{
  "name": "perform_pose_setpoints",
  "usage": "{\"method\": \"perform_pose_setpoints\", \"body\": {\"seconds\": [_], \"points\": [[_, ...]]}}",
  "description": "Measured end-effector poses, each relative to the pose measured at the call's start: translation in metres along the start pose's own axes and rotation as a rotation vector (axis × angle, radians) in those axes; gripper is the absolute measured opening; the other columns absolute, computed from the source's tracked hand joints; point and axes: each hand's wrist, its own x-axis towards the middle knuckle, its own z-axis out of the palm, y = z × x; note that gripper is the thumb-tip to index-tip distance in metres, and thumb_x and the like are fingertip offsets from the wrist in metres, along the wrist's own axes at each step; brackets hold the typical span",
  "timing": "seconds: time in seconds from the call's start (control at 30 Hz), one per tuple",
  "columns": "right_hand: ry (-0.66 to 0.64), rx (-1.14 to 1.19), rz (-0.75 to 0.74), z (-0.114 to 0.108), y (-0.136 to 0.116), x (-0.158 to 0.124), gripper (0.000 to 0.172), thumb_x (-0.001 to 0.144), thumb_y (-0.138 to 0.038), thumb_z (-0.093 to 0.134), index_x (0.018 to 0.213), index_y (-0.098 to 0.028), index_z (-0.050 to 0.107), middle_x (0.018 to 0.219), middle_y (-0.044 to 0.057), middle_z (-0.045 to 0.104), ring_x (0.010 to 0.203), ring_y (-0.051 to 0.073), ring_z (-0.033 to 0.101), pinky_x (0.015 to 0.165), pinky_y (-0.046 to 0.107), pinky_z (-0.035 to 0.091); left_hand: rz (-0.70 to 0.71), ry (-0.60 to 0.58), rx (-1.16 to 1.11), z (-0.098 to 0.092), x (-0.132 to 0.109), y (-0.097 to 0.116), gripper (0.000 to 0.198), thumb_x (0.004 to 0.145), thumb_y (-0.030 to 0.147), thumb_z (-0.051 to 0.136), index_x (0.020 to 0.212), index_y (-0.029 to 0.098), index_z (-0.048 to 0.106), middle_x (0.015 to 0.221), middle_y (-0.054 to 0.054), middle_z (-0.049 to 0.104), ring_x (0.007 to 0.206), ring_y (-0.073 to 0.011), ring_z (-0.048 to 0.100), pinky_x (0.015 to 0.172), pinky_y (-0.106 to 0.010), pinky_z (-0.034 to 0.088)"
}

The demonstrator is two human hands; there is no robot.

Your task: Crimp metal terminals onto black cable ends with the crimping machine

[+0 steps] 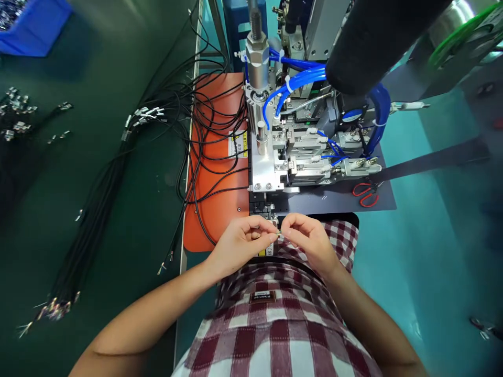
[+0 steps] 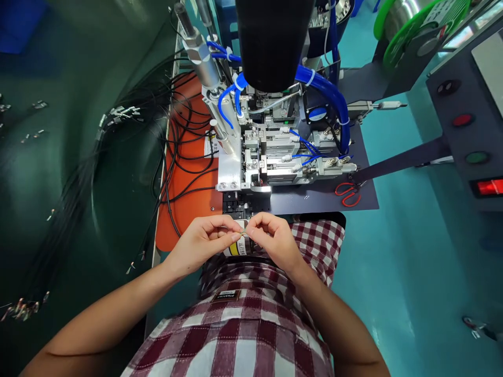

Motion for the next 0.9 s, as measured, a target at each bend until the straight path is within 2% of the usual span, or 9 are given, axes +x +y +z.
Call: {"method": "perform_pose_setpoints", "body": {"seconds": [0.23,0.4,0.5,0.63,0.77,0.9], "points": [[-0.254,0.172,0.229,-0.015,0.002,0.016,0.007,0.07,-0.02,0.063,0.064,-0.015,0.062,0.053,-0.005,0.044,0.048,0.008,0.028,0.046,0.025,0.015,-0.088,-0.135,0.104,-0.002,0.002,0.001,0.015,0.075,0.025,0.067,0.077,0.011,0.065,0.058,0.004,0.046,0.052,-0.005,0.036,0.048,-0.019,0.025],[-0.327,0.174,0.229,-0.015,0.006,0.021,0.01,0.071,-0.023,0.066,0.066,-0.015,0.062,0.054,-0.005,0.044,0.049,0.008,0.029,0.048,0.025,0.017,-0.125,-0.133,0.099,-0.002,0.002,-0.001,0.013,0.073,0.024,0.068,0.073,0.012,0.064,0.061,0.003,0.051,0.053,-0.0054,0.039,0.049,-0.019,0.027],[-0.272,0.141,0.156,-0.014,0.006,0.018,0.016,0.076,-0.028,0.067,0.069,-0.015,0.061,0.055,-0.006,0.044,0.048,0.008,0.03,0.047,0.024,0.018,-0.096,-0.059,0.05,-0.002,0.002,-0.002,0.012,0.072,0.024,0.069,0.073,0.013,0.065,0.06,0.004,0.052,0.052,-0.0053,0.041,0.049,-0.018,0.031],[-0.12,0.012,0.012,-0.01,0.004,0.008,0.017,0.084,-0.032,0.062,0.078,-0.016,0.064,0.064,-0.003,0.051,0.052,0.009,0.037,0.05,0.024,0.027,-0.026,0.03,0.015,-0.002,0.003,-0.003,0.015,0.073,0.028,0.07,0.074,0.014,0.066,0.057,0.005,0.052,0.047,-0.0044,0.039,0.046,-0.018,0.031],[0.005,-0.169,-0.095,-0.002,0.001,-0.001,0.013,0.083,-0.028,0.063,0.076,-0.018,0.062,0.072,0.0,0.056,0.063,0.012,0.046,0.059,0.026,0.037,-0.014,0.051,0.021,-0.002,0.004,-0.003,0.019,0.073,0.031,0.072,0.074,0.013,0.066,0.058,0.003,0.056,0.048,-0.0052,0.042,0.045,-0.018,0.033],[0.077,-0.291,-0.15,0.005,0.0,-0.004,0.013,0.085,-0.023,0.06,0.073,-0.018,0.059,0.071,-0.001,0.054,0.064,0.013,0.047,0.06,0.026,0.038,-0.007,0.055,0.044,0.0,0.004,-0.002,0.019,0.072,0.03,0.072,0.073,0.013,0.067,0.062,0.001,0.059,0.051,-0.0058,0.046,0.047,-0.018,0.037]]}}
